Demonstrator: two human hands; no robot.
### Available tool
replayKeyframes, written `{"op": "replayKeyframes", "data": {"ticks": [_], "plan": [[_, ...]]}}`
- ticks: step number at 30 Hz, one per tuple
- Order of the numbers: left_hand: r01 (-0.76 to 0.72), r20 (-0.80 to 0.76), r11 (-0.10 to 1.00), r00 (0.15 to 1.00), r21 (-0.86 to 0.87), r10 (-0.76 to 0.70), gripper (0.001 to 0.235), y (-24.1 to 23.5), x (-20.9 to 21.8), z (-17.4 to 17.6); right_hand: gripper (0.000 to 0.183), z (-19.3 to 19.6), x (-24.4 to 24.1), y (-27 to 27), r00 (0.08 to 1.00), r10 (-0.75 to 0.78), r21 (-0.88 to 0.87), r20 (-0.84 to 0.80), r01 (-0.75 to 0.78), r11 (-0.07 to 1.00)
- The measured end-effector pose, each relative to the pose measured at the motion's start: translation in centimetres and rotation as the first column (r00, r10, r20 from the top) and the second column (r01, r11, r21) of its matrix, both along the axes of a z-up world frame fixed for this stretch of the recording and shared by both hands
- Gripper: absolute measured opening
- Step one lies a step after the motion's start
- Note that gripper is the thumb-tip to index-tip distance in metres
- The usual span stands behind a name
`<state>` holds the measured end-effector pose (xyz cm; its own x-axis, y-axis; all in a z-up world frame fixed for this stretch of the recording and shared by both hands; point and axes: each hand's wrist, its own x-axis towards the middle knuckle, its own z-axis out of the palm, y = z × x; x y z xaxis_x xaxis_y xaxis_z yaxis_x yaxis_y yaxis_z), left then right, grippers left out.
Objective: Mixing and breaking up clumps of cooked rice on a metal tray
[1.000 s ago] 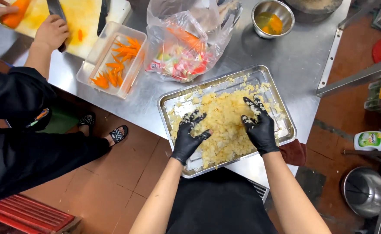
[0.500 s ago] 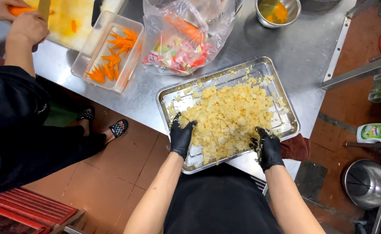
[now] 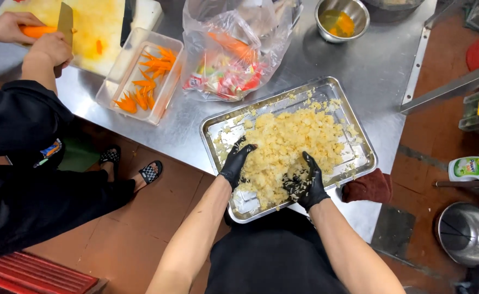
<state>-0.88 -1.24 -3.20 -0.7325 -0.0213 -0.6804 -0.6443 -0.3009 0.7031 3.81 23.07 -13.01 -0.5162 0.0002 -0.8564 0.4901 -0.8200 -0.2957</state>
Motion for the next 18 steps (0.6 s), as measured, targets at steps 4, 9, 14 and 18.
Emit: {"op": "replayKeyframes", "data": {"ticks": [4, 9, 14, 18], "plan": [[-0.021, 0.035, 0.994, 0.999, 0.111, 0.018, 0.113, 1.0, -0.4, -4.4, 0.051, 17.4, -1.8, -8.3, 0.999, 0.038, 0.038, 0.024, -0.039, 0.999], [-0.164, -0.065, 0.967, 0.982, 0.196, 0.18, 0.096, 0.9, -2.3, -4.7, 0.043, 16.5, -4.1, -9.1, 0.998, 0.055, -0.058, 0.033, -0.053, 0.997], [-0.212, -0.152, 0.966, 0.96, 0.145, 0.234, 0.075, 2.6, -2.6, -0.1, 0.041, 12.5, -5.8, -7.1, 0.999, -0.008, -0.136, 0.036, 0.013, 0.991], [-0.199, -0.24, 0.977, 0.947, 0.081, 0.213, 0.063, 4.5, -2.8, 7.8, 0.04, 13.0, -7.5, -5.1, 0.986, 0.167, -0.084, -0.005, -0.167, 0.982]]}}
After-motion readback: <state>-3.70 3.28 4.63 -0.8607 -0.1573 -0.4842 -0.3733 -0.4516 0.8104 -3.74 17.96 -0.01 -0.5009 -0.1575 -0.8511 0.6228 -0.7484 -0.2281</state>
